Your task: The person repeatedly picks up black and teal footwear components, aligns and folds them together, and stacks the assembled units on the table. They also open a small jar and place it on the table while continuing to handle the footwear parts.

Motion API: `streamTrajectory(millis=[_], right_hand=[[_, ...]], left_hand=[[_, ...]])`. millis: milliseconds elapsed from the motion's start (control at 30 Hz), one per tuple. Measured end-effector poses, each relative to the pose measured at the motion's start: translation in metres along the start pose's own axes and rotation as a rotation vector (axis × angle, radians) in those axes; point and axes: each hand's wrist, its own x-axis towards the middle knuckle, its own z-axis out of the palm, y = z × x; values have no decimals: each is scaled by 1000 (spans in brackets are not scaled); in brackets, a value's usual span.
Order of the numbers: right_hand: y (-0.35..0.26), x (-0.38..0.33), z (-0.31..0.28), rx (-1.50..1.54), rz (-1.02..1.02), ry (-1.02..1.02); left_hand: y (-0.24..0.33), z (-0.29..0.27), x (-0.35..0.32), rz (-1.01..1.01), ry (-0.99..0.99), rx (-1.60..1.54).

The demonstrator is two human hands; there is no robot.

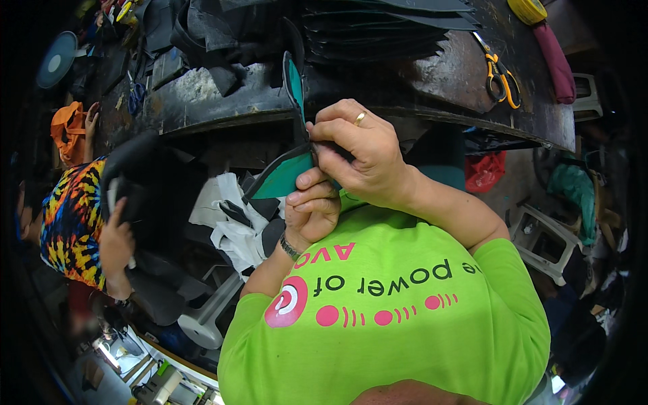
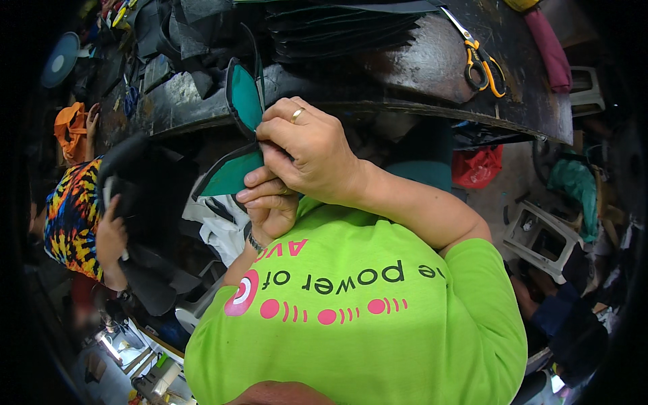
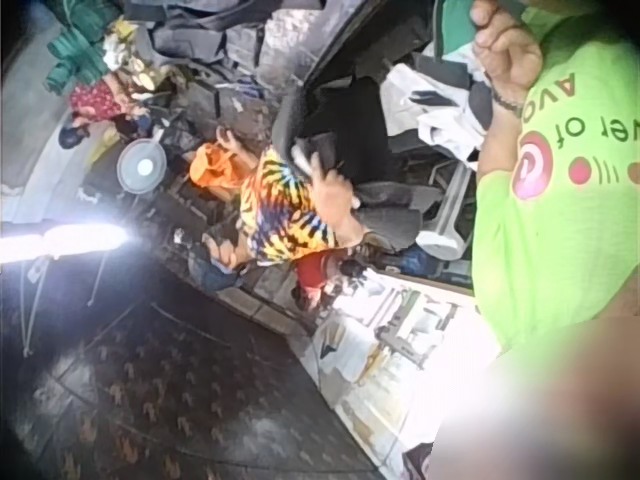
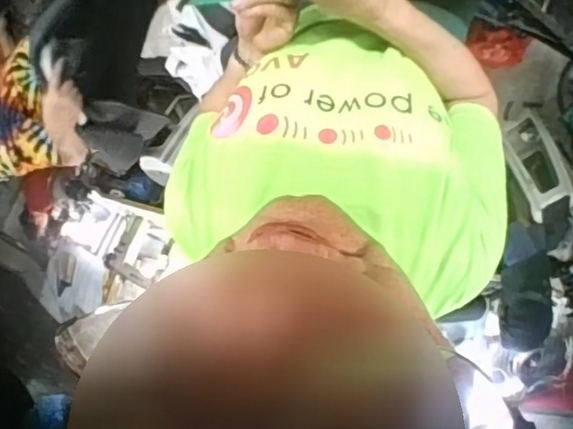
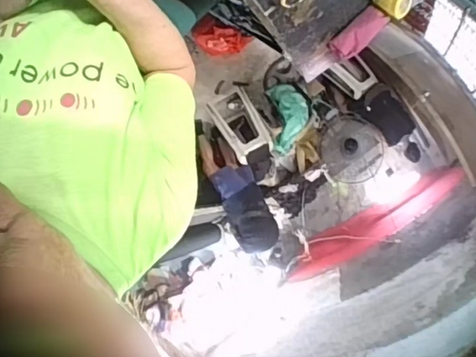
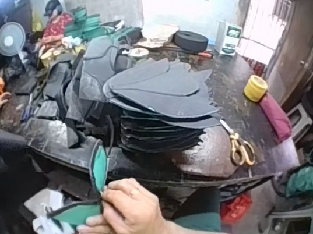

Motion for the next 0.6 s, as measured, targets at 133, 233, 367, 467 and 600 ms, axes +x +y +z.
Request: streamTrajectory(millis=[133,233,367,467,600], right_hand=[[2,1,3,3,-6,-10],[3,0,3,-32,-13,-26],[3,-3,3,4,39,-29],[3,-5,1,67,76,-41],[2,-6,-3,219,124,-16]], left_hand=[[-3,2,-1,44,71,-44],[-3,1,0,22,76,-89],[-2,-4,3,-17,50,-204],[-5,-6,5,-35,11,-233],[-10,-2,4,40,-7,-222]])
